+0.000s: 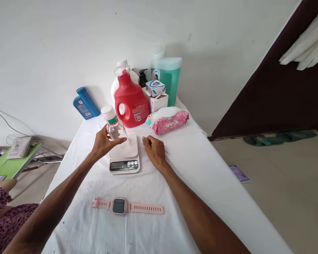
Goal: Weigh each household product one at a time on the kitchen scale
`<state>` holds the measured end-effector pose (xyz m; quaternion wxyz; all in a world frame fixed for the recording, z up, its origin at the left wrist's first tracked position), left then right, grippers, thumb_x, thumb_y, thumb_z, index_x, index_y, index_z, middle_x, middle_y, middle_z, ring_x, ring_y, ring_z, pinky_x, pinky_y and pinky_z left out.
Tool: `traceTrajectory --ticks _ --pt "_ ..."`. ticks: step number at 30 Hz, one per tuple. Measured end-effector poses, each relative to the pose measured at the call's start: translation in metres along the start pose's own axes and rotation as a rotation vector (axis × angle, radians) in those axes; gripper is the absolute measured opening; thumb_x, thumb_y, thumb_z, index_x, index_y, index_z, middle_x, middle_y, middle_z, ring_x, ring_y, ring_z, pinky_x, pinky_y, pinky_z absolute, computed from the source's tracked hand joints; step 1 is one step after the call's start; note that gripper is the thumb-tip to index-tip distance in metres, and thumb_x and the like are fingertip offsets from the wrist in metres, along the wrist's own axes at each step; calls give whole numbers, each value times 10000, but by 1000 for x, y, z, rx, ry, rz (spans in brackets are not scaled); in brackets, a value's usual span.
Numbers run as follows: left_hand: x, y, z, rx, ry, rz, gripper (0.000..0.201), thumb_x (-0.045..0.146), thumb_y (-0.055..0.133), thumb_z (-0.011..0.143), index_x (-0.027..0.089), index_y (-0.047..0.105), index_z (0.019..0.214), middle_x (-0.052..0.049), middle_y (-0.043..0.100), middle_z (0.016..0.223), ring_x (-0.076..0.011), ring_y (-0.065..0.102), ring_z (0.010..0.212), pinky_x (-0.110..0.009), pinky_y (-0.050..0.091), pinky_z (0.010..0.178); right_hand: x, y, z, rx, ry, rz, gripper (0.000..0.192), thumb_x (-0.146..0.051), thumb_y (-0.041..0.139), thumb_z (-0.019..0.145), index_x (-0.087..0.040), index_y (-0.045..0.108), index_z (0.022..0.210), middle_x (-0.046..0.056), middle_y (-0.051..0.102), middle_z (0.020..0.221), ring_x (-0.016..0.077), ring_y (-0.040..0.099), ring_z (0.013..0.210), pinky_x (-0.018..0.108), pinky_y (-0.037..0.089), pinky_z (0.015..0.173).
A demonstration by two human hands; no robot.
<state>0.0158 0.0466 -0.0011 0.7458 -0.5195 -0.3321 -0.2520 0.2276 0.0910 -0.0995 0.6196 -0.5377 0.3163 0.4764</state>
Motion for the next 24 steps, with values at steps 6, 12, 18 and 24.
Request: traceTrajectory --ticks 6,12,18,24 --pt "-10 -3 -4 -61 19 -121 780 588 925 646 211 635 1265 -128 735 1252 -302 707 1099 -418 567 901 2 1 2 10 -10 -14 446 -547 478 960 -248 499 630 3 583 601 165 490 591 319 352 626" --pt "-72 -11 -10 90 -50 -379 715 815 366 973 211 625 1254 -165 663 1371 -265 729 1121 -414 594 917 1 0 1 5 13 23 441 -553 502 948 -254 496 625 -7 541 546 167 487 569 310 356 588" --pt "-125 -11 -21 268 -155 -286 684 810 359 975 188 633 1053 -128 707 1118 -210 752 886 -365 617 810 0 0 0 -5 34 50 454 -587 503 950 -255 498 640 -23 474 503 165 468 559 302 338 564" --pt "-128 -10 -21 235 -126 -283 634 756 385 1009 186 660 1056 -120 733 1079 -203 735 853 -365 606 798 -1 0 -1 -6 49 38 468 -604 510 952 -252 496 644 -29 459 507 155 437 539 300 327 558"
Point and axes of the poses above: each hand's wrist, its own z-axis towards the middle knuckle, its own y-axis out of the palm, x = y × z, the point moved 5 cm from there along z, towards the middle knuckle
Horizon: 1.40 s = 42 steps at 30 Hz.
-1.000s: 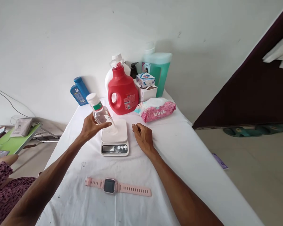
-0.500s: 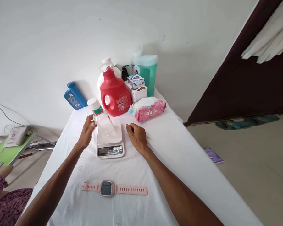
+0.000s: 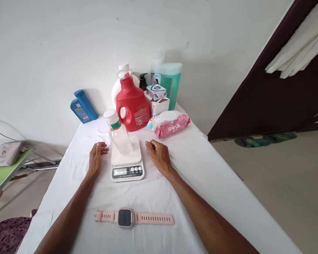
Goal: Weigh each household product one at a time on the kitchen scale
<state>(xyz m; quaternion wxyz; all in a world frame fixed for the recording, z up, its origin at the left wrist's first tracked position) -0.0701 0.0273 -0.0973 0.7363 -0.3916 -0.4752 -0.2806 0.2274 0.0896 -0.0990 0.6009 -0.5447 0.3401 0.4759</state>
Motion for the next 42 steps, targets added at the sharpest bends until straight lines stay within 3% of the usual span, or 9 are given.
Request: traceTrajectory --ticks 16,22,24,27,30,32,36,42 --pt "3 1 0 -16 -1 47 640 778 421 982 192 681 987 -113 750 1024 -224 706 837 -389 571 814 1 0 0 -2 3 13 481 -623 526 942 -247 498 643 -32 461 508 147 422 540 298 317 549" --pt "3 2 2 -18 3 30 642 789 445 966 195 689 972 -111 751 1017 -227 699 830 -382 566 793 -3 -1 -3 34 2 63 490 -651 542 948 -255 458 673 -32 483 579 154 453 593 305 377 599" --pt "4 3 2 -17 -2 33 645 793 444 962 195 687 964 -113 752 1015 -227 697 824 -381 567 786 -11 -4 -7 94 -53 89 465 -680 577 929 -250 514 763 -7 587 698 178 543 678 320 444 664" --pt "4 3 2 -15 -7 44 642 785 435 966 194 685 963 -113 754 1005 -227 697 819 -381 568 786 -37 -1 -16 126 -216 88 553 -737 673 851 -239 597 1078 80 719 1060 270 675 983 414 533 858" --pt "6 2 1 -20 -12 55 636 778 432 967 194 685 962 -112 756 985 -230 702 818 -378 571 781 -72 13 -23 98 -354 16 881 -773 772 757 -242 486 1399 167 625 1416 359 609 1296 552 506 1051" --pt "8 2 1 -31 -4 59 626 770 435 969 197 685 968 -113 760 996 -234 711 836 -376 575 788 -94 27 -23 106 -401 -54 1042 -771 806 731 -230 386 1516 206 547 1518 391 541 1394 608 474 1106" --pt "8 1 2 -39 8 60 616 765 426 971 203 675 949 -113 761 982 -243 714 831 -386 580 784 -126 51 -9 171 -412 -162 1019 -714 794 794 -189 357 1550 241 551 1500 426 519 1413 633 491 1075" --pt "0 3 5 -35 1 16 599 765 440 957 209 662 953 -113 750 986 -235 710 791 -384 588 746 -136 66 19 181 -380 -181 638 -433 800 835 -170 531 1350 199 686 1269 387 641 1232 568 523 1040"
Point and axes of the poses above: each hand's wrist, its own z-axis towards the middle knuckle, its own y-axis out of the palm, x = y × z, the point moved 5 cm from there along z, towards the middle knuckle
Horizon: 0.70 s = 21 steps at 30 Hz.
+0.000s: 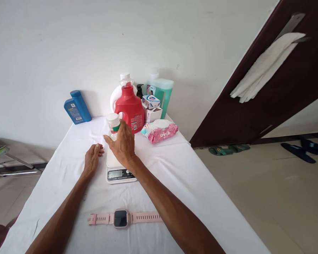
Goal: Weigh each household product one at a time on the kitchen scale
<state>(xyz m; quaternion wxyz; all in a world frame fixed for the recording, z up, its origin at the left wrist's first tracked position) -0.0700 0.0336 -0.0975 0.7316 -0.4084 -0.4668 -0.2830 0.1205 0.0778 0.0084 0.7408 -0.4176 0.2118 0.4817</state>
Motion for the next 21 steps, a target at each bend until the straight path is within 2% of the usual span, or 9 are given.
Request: traceTrajectory --ticks 3,7,11,14,17,21 --pt "-3 1 1 0 -16 -21 579 762 453 947 218 648 926 -106 739 954 -236 713 789 -375 587 723 7 -3 5 -11 51 56 515 -392 783 790 -204 558 1214 143 720 1115 346 684 1059 533 560 958" --pt "-7 3 0 -3 -37 -37 537 728 450 956 224 634 923 -101 722 951 -231 713 796 -363 580 718 18 -26 11 4 121 130 468 -446 746 769 -235 542 1132 76 721 983 285 682 884 474 580 846" --pt "-10 4 0 -27 -32 -1 504 686 420 977 227 623 934 -99 721 958 -232 720 813 -370 572 742 31 -60 26 113 136 62 494 -466 757 735 -253 543 1126 64 722 986 283 680 877 479 569 852" --pt "-9 5 0 -42 -33 29 490 664 402 989 228 619 939 -102 727 960 -243 729 832 -383 571 758 44 -74 37 150 105 -56 508 -432 763 702 -258 536 1122 61 711 986 293 671 894 503 553 883" --pt "-8 6 0 -47 -41 33 486 660 408 992 228 621 934 -106 738 975 -248 735 833 -384 570 750 65 -69 39 105 146 -100 516 -459 749 691 -256 516 1103 63 710 988 298 669 898 505 551 880" --pt "-7 5 0 -40 -48 22 495 676 423 986 231 634 931 -102 747 970 -252 738 826 -380 562 741 92 -46 40 77 195 -118 499 -493 728 686 -262 492 1060 79 712 970 301 659 893 497 549 881"
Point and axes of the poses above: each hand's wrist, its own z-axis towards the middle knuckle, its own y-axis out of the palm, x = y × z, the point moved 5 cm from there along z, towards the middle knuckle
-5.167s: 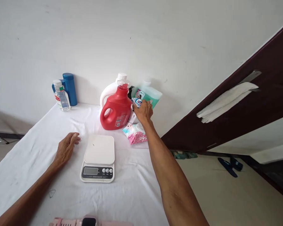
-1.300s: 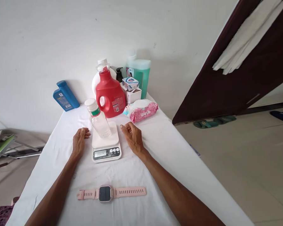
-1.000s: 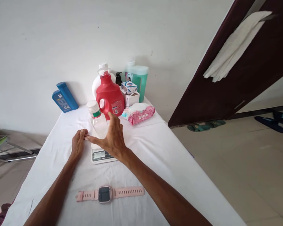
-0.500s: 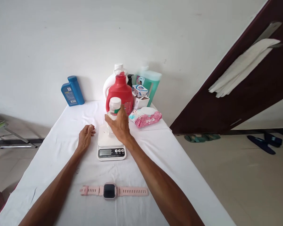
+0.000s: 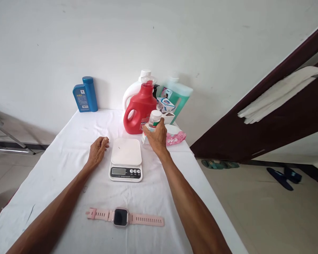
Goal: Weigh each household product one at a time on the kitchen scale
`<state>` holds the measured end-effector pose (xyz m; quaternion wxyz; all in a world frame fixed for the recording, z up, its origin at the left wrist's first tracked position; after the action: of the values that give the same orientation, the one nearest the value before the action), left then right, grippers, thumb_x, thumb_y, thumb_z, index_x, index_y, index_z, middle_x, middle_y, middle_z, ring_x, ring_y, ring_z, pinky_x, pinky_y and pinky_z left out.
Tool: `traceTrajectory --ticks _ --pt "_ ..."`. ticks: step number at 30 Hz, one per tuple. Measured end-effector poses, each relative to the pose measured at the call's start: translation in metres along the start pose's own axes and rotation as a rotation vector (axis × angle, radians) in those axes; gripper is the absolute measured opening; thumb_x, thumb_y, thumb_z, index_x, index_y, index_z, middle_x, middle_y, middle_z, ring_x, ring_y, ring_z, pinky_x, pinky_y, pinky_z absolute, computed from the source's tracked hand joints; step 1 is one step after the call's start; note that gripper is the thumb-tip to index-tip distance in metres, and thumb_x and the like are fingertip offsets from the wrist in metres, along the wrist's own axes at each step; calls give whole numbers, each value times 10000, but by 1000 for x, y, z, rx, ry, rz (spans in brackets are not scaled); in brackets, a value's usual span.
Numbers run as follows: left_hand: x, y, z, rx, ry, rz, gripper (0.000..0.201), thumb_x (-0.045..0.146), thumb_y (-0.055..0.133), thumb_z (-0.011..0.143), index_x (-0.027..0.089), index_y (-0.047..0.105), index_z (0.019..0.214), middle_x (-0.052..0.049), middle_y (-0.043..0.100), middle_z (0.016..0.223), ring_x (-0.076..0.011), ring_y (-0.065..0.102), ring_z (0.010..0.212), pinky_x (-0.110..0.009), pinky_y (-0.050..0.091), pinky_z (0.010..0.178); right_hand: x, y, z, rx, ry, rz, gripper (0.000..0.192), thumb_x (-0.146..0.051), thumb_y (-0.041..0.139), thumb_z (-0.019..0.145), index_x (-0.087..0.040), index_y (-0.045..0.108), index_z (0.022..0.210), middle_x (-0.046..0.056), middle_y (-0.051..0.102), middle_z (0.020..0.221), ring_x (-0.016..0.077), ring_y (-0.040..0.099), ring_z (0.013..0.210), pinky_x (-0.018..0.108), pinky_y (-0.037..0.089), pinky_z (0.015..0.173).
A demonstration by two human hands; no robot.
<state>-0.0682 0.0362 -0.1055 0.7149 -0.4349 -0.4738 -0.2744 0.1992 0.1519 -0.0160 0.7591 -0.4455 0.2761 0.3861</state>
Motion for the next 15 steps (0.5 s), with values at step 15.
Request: traceTrajectory --ticks 15 --pt "-1 2 1 -1 -17 -9 466 646 433 996 230 633 930 -86 728 959 -238 719 839 -366 545 747 3 12 1 123 -239 24 788 -559 759 783 -180 418 1383 225 485 1406 381 506 1337 608 433 1125"
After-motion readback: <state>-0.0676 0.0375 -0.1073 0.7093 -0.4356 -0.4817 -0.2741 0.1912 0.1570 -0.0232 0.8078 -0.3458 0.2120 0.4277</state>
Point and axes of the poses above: each hand's wrist, its own z-axis towards the middle knuckle, its own y-axis out of the palm, x = y × z, the point moved 5 cm from there along z, towards the middle knuckle
